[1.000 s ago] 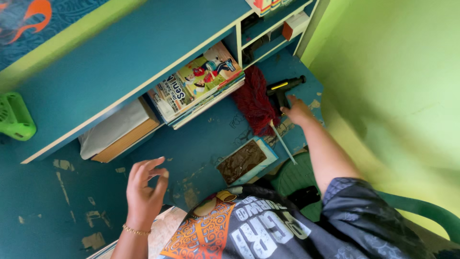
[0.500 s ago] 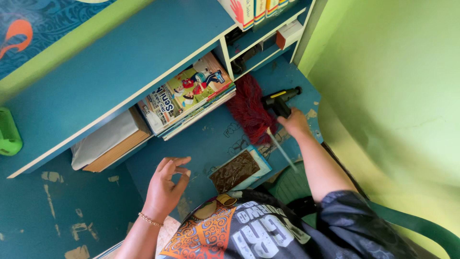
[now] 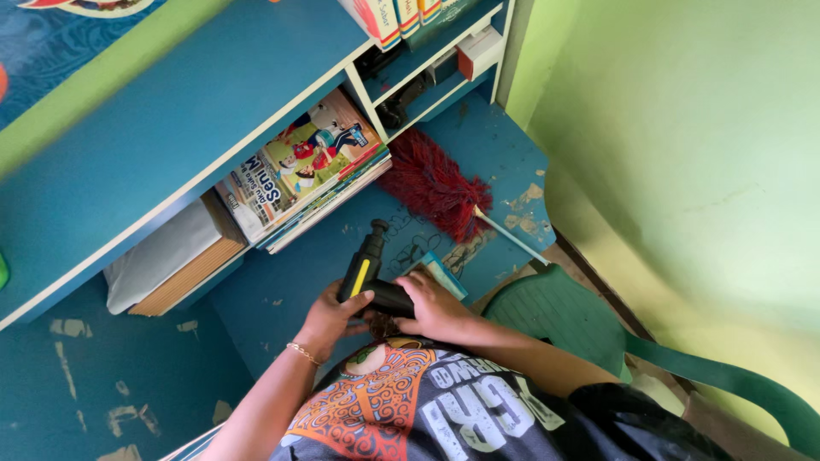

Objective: The person removes a box from a shelf, places it on the surface, and then uses a wipe to clean the shelf surface. The person also handles a duster and a package of wipes during the process.

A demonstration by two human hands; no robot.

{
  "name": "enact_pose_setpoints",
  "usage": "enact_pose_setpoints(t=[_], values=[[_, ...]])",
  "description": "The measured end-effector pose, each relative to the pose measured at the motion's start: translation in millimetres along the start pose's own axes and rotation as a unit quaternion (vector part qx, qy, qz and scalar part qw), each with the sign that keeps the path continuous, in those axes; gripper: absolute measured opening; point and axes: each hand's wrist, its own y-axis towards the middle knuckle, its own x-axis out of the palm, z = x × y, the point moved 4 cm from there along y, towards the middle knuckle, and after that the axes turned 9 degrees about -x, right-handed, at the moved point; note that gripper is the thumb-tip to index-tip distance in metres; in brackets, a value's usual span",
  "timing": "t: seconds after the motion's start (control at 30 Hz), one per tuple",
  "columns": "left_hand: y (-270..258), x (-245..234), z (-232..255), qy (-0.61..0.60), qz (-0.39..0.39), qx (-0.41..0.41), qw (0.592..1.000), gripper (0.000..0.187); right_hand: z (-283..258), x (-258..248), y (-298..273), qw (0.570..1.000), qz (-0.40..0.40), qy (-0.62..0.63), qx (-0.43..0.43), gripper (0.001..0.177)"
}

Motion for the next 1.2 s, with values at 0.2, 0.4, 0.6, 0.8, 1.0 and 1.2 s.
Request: enact_pose_setpoints(t=[0.2, 0.4, 0.6, 0.8, 1.0, 1.2], values=[[10, -37, -30, -0.123, -0.036, -0.002, 0.992, 0.054, 22, -74, 72, 0.996, -0.008, 0.04, -0.081, 0.069], [19, -62, -74, -0.224, 0.032, -0.03, 0.974, 0.051, 139, -233, 211, 0.767, 0.342, 0.535, 0.094, 0.047], [5, -79, -99, -0.274, 0.039, -0.032, 0.96, 0.049, 228, -256, 306, 0.754, 0.433, 0.454, 0.195, 0.028], [-7, -95, -116, -0.33, 0.045, -0.013, 0.943, 0.049, 250, -253, 346, 0.662, 0.487, 0.57, -0.015, 0.05], [-16, -102, -130, -0.375, 0.049, -0.018, 0.926, 0.05, 208, -274, 327, 0.65, 0.447, 0.605, -0.104, 0.068], [-4, -110, -150, -0.396, 0.055, -0.032, 0.916, 0.046, 129, -261, 254, 0.707, 0.578, 0.398, 0.082, 0.098]])
